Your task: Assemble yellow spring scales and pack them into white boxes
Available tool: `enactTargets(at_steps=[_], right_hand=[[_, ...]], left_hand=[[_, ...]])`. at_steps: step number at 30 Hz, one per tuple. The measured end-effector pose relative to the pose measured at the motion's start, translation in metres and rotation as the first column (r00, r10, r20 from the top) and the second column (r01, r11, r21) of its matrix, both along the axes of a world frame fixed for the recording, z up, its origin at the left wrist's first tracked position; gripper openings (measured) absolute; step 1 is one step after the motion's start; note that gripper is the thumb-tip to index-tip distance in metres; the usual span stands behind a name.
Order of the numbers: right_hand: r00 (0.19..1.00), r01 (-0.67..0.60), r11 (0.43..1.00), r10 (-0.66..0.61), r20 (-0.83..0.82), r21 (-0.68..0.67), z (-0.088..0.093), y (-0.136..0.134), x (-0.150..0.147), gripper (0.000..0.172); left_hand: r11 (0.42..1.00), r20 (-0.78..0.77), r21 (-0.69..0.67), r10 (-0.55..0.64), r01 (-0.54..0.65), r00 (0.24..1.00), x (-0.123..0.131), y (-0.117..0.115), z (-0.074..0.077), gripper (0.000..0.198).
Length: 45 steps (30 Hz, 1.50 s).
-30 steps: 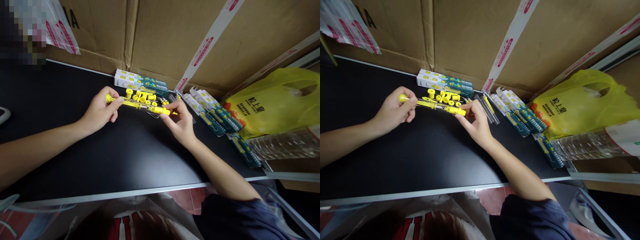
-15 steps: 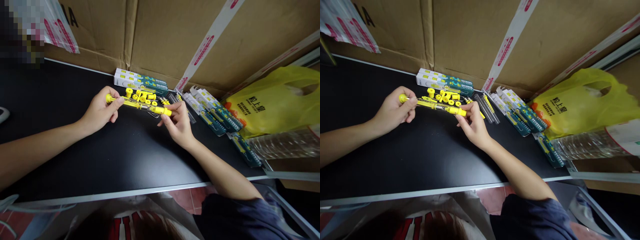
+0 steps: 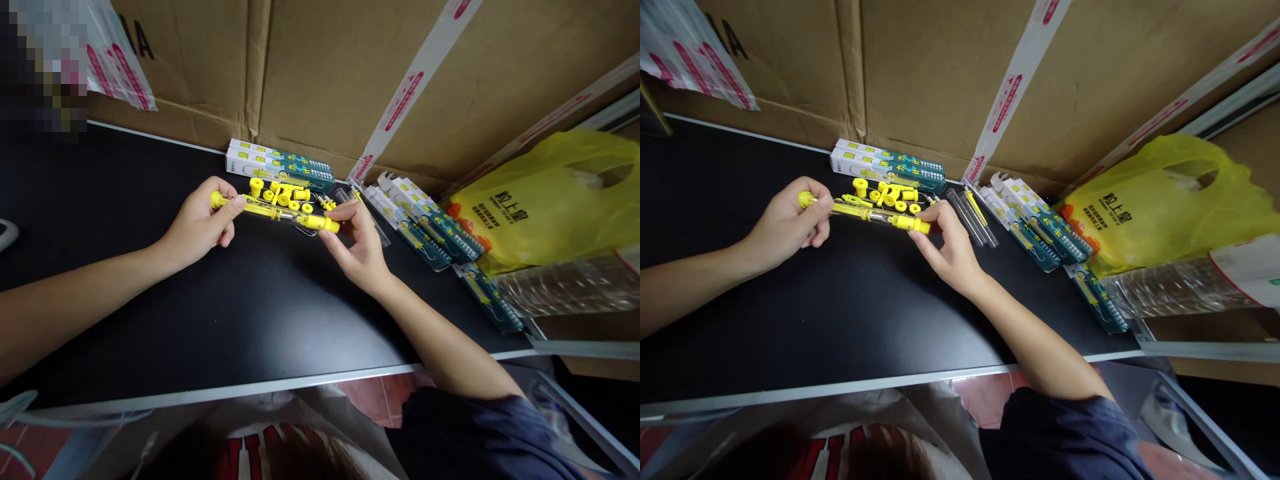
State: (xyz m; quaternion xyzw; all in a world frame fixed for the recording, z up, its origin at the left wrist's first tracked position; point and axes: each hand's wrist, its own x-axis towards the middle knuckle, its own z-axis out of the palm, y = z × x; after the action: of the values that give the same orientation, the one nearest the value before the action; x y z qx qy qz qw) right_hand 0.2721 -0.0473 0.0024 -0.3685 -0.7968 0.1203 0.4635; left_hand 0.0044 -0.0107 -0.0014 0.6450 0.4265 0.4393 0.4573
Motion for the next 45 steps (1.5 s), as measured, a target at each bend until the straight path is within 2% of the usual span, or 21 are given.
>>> enactTargets(at_steps=[4, 9, 13, 15, 19, 21, 27, 34, 38, 41, 45], right_hand=[[1.0, -0.002, 0.996, 0.0, -0.025, -0.09, -0.008, 0.0, -0.001, 0.025], [0.988, -0.062, 0.966, 0.024, -0.152, -0.253, -0.014, -0.003, -0.005, 0.032], [0.982, -0.079, 0.948, 0.022, -0.187, -0.307, -0.013, -0.005, -0.005, 0.032], [0.988, -0.051, 0.961, 0.009, -0.152, -0.271, -0.011, -0.004, -0.003, 0.029], [0.997, 0.03, 0.998, -0.034, -0.064, -0.058, -0.004, 0.0, 0.0, 0.024], [0.998, 0.041, 0.999, -0.041, -0.041, -0.005, -0.002, 0.0, 0.001, 0.022], [0.999, -0.01, 0.999, 0.008, -0.044, -0.036, -0.006, 0.0, -0.001, 0.021], [0.986, -0.059, 0.972, 0.022, -0.163, -0.227, -0.01, -0.006, -0.008, 0.03], [0.978, -0.06, 0.957, -0.001, -0.209, -0.284, -0.011, -0.007, -0.008, 0.029], [0.987, 0.001, 0.971, -0.04, -0.157, -0.238, -0.009, -0.005, -0.005, 0.027], [0.995, 0.059, 0.996, -0.064, -0.077, -0.06, -0.003, -0.001, -0.001, 0.025]], left_hand=[[1.0, 0.002, 0.002, 0.007, -0.007, 1.0, 0.0, -0.001, 0.002, 0.021], [1.0, 0.001, 0.013, 0.003, -0.003, 1.0, 0.001, -0.002, 0.002, 0.022], [1.0, -0.002, -0.001, 0.006, -0.006, 1.0, 0.001, -0.001, 0.002, 0.023], [1.0, -0.003, -0.007, 0.008, -0.008, 1.0, 0.001, -0.001, 0.002, 0.023], [1.0, -0.003, -0.019, 0.021, -0.021, 1.0, 0.001, -0.001, 0.002, 0.019], [1.0, -0.001, -0.013, 0.018, -0.018, 1.0, 0.001, -0.001, 0.002, 0.02], [1.0, 0.003, -0.001, 0.002, -0.002, 1.0, 0.001, -0.001, 0.001, 0.022], [1.0, 0.01, 0.003, 0.001, -0.001, 1.0, 0.001, -0.001, 0.001, 0.019], [1.0, -0.002, -0.015, 0.004, -0.004, 1.0, 0.001, -0.001, 0.002, 0.019], [1.0, -0.002, -0.024, 0.011, -0.011, 1.0, 0.002, -0.001, 0.003, 0.021], [1.0, 0.003, -0.021, 0.006, -0.006, 1.0, 0.001, 0.0, 0.001, 0.02]])
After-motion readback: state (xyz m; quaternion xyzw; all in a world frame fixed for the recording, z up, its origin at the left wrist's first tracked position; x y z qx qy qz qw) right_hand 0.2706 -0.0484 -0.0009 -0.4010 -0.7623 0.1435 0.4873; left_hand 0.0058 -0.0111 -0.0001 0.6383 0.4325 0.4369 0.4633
